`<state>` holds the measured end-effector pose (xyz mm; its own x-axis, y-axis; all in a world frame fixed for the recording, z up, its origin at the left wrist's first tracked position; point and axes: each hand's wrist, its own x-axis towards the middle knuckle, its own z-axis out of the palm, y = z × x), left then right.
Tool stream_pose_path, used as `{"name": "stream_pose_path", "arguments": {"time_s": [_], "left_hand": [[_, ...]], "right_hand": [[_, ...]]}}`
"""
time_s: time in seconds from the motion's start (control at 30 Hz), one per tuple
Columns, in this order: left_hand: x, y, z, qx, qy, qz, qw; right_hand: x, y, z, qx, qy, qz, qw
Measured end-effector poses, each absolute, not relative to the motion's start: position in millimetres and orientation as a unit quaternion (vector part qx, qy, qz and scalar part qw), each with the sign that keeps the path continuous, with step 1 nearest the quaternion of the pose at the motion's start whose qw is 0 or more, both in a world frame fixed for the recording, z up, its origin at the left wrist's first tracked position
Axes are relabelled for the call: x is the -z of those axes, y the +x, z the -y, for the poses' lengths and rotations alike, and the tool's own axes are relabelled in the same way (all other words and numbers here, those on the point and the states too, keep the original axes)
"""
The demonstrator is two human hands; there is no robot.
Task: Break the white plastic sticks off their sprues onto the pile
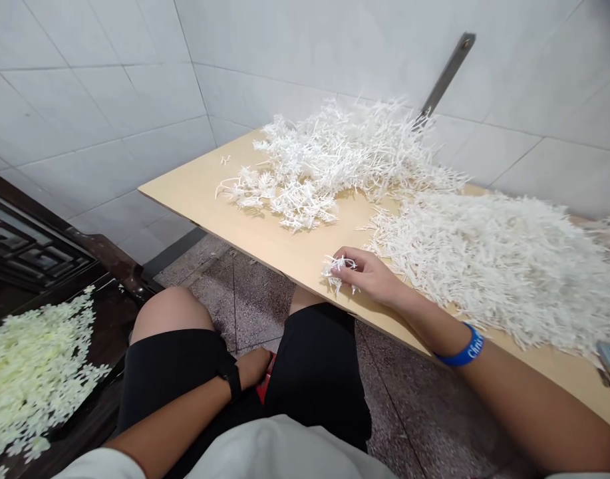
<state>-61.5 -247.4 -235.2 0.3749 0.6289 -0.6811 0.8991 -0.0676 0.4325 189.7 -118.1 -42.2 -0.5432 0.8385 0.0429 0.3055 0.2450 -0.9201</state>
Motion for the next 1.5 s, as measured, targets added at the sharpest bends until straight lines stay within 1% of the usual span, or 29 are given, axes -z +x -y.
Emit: {"name": "stream_pose_path", "arguments": {"time_s": [0.1,0.17,0.2,0.27,0.3,0.33,0.4,0.43,0.47,0.53,0.6,0.7,0.8,0.9,1.03,1.17,1.3,1.37,1.43,1.5], "left_hand": [[215.5,-59.5,252.4,0.161,0.713,-0.566,0.380],[180.0,-55.5,248.9,0.151,0.718,-0.555,0.391],[154.3,-52.8,244.3,0.142,0.717,-0.518,0.445],[91.9,-45.0,229.4,0.121,0.670,-0.385,0.623],[59.2,-39.0,219.3,0.084,0.652,-0.344,0.670],[28.7,-31.1,207.8,-0.001,0.664,-0.338,0.666],[-17.1,-10.4,182.4,-0.238,0.691,-0.372,0.572],[-29.8,1.4,169.6,-0.333,0.697,-0.378,0.510],[-35.1,12.7,157.2,-0.389,0.708,-0.365,0.462],[-27.3,30.3,135.7,-0.436,0.733,-0.351,0.386],[-4.4,36.8,119.7,-0.445,0.730,-0.375,0.358],[31.6,29.7,106.7,-0.425,0.688,-0.390,0.440],[50.3,21.1,102.3,-0.400,0.673,-0.357,0.510],[53.8,23.1,100.7,-0.406,0.661,-0.351,0.525],[54.5,31.9,100.0,-0.451,0.610,-0.375,0.533],[57.4,33.2,97.1,-0.497,0.519,-0.408,0.563],[58.8,30.7,88.5,-0.561,0.392,-0.450,0.574],[59.9,30.9,85.4,-0.563,0.394,-0.454,0.567],[61.6,32.1,84.8,-0.535,0.468,-0.444,0.545],[63.0,32.8,86.4,-0.500,0.556,-0.429,0.506]], "right_hand": [[43.6,189.9,117.6,-0.472,-0.388,0.738,0.287],[45.8,189.8,117.4,-0.476,-0.386,0.735,0.291],[47.3,189.6,117.1,-0.479,-0.383,0.733,0.295],[50.4,189.1,116.3,-0.487,-0.367,0.728,0.313],[51.7,188.8,115.9,-0.492,-0.359,0.723,0.327],[52.4,188.4,115.6,-0.495,-0.352,0.718,0.340],[52.5,187.9,115.5,-0.495,-0.345,0.713,0.358],[51.9,187.6,115.6,-0.496,-0.347,0.709,0.363],[51.0,187.5,115.6,-0.499,-0.351,0.702,0.368],[49.2,187.4,115.4,-0.509,-0.367,0.679,0.381],[48.1,187.8,114.4,-0.511,-0.388,0.656,0.398],[49.0,189.3,111.6,-0.495,-0.414,0.642,0.414],[52.3,191.3,108.7,-0.504,-0.430,0.623,0.416],[55.6,192.6,106.4,-0.486,-0.430,0.641,0.411],[57.0,190.5,105.5,-0.447,-0.404,0.696,0.390],[55.1,186.3,109.5,-0.410,-0.383,0.743,0.365],[53.7,187.9,115.3,-0.408,-0.347,0.781,0.322],[54.0,190.9,114.1,-0.413,-0.355,0.764,0.346],[54.7,194.2,109.5,-0.434,-0.391,0.706,0.402],[55.7,196.5,103.9,-0.470,-0.428,0.636,0.437]]}}
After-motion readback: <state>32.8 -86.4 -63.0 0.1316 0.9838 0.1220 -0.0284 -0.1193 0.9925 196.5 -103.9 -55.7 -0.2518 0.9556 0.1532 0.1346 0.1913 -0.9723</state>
